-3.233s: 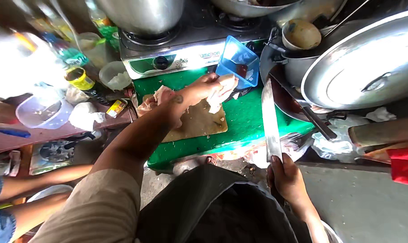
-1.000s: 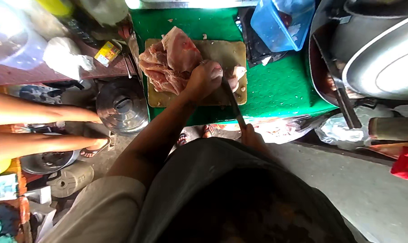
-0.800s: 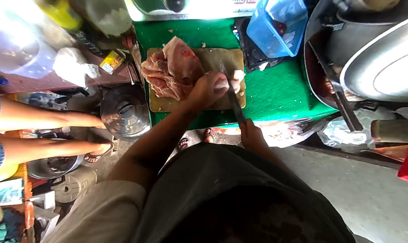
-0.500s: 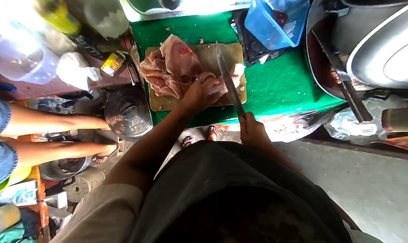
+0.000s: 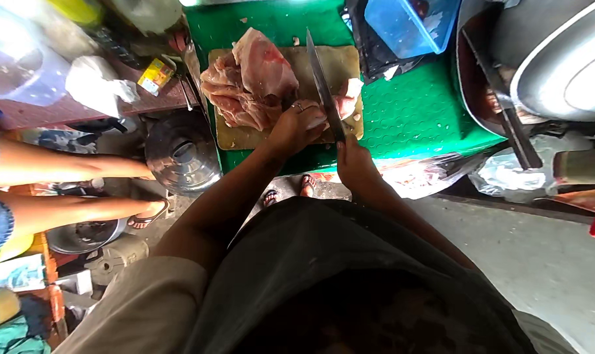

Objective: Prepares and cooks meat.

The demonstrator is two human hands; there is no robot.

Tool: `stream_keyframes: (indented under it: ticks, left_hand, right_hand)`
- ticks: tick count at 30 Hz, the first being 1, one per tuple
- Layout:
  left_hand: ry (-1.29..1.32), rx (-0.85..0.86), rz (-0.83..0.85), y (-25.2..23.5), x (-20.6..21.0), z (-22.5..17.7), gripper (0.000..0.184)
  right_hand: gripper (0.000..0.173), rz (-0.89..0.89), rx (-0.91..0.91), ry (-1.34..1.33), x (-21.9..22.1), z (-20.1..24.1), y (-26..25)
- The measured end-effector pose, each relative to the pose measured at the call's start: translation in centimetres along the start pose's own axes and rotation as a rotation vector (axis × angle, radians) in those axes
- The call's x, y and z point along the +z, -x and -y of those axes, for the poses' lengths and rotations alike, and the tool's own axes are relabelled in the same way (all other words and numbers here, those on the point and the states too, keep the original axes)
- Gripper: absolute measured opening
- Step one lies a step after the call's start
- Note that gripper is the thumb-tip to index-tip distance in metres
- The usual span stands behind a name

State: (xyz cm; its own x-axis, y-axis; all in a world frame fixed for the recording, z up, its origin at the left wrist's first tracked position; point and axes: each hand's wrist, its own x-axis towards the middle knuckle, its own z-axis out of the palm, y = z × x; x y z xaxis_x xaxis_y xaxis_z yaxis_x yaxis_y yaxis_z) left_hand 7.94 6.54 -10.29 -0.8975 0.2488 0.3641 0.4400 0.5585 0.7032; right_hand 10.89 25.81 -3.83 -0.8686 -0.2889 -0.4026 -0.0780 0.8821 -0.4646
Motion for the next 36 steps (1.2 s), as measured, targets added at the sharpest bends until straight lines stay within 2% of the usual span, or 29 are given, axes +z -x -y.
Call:
stream_keyframes:
  ticks: [6,9,11,13,17,20,22,25,28,31,34,36]
  left_hand:
    - [-0.002,-0.034,0.038,-0.3,-0.2,0.3,0.024]
    - [0.035,-0.06,0.058,-0.1,-0.1,0.4,0.025]
    - [0.025,-0.066,0.05,-0.3,-0.1,0.6,0.024]
    - [0.027,-0.072,0.021,-0.3,0.0,0.3,0.022]
    - [0.033,-0.069,-0.004,-0.4,0.3,0.5,0.02]
    - [0.034,-0.073,0.005,-0.6,0.1,0.7,0.02]
    - [0.051,-0.105,0.047,-0.6,-0.1,0.4,0.022]
    - [0.059,-0.127,0.1,-0.8,-0.7,0.0,0.024]
    - [0.035,-0.099,0.066,-0.7,-0.5,0.0,0.021]
    - [0.01,-0.158,-0.036,-0.7,-0.2,-0.1,0.022]
    - [-0.046,-0.247,-0.203,-0.6,0.0,-0.1,0.026]
    - [-0.111,-0.234,-0.25,-0.5,0.5,0.2,0.03]
  right_hand:
    - [0.033,0.052,0.043,0.022,-0.1,-1.0,4.2]
    - [0.035,0.039,0.009,-0.022,0.4,-0.4,1.0]
    - [0.042,0.023,0.005,-0.054,0.4,1.0,-2.0]
    - [0.043,0.02,0.024,-0.059,0.4,1.5,-2.9]
    - [0.033,0.054,-0.01,0.006,0.5,-0.9,2.6]
    - [0.037,0.205,0.142,0.067,-0.4,-0.2,5.6]
    - [0.036,0.157,0.146,0.041,0.5,-0.1,4.4]
    - [0.036,0.079,0.067,0.008,1.2,0.8,-0.7]
    - [0.039,0.045,0.043,0.006,1.5,1.5,-2.4]
    - [0.03,0.064,0.063,0.048,2.0,-0.4,1.4]
    - [0.033,0.214,0.221,0.108,1.5,-1.2,3.7]
    - [0.033,0.145,0.109,0.051,1.3,-2.6,2.8]
